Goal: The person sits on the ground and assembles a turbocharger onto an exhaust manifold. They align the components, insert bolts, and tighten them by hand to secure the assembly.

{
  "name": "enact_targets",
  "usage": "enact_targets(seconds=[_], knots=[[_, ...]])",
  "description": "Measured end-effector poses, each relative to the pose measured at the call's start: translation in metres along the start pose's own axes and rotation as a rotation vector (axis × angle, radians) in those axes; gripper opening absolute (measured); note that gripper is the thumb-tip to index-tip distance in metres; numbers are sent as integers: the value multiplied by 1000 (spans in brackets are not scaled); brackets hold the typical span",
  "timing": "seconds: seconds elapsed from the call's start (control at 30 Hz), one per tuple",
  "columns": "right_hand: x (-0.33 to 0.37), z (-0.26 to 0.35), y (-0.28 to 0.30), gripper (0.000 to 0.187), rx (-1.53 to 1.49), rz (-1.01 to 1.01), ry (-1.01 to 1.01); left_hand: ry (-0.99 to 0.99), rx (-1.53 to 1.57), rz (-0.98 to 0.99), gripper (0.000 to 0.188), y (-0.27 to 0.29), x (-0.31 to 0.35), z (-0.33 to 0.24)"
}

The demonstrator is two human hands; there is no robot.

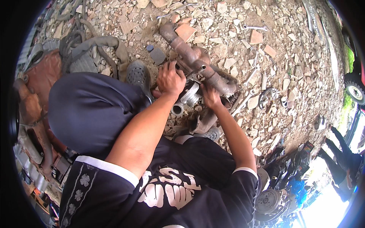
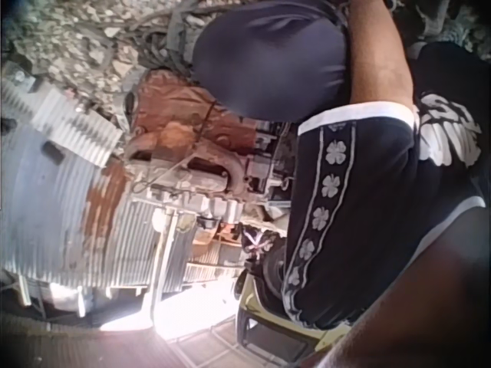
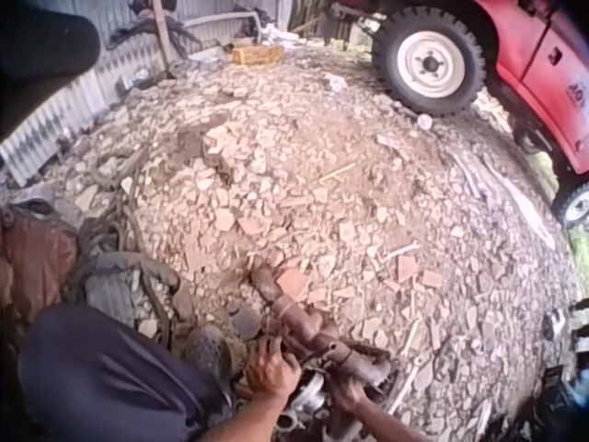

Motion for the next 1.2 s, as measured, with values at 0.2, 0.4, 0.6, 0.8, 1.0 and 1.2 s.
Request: enact_targets(seconds=[0.2, 0.4, 0.6, 0.8, 1.0, 1.2], knots=[[5, 7, 2, 44, 117, -19, 152, 1, -1, 34, 36, -2, -1, 3], [17, 78, 51, 32, 113, -28, -281, 10, -11, 60, 36, 1, -1, 2], [11, 130, 79, 23, 226, 232, -40, -7, 1, 10, 36, 3, -2, -1], [13, 179, 79, 13, 462, 396, -35, -3, -8, 35, 37, 3, -2, 1], [14, 149, 107, 29, 389, 351, 115, -18, -22, 33, 34, 4, -2, -1], [37, 93, 79, 32, 100, 122, 37, -27, -26, -2, 35, -1, 0, 1]])
Point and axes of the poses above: each hand's wrist, its own x-axis away from the middle knuckle, its own y-axis out of the back of the hand, z = x × y, the point moved 7 cm from there along -x, towards the middle knuckle, and after that the axes turned 1 degree about y, right-handed, at the moved point
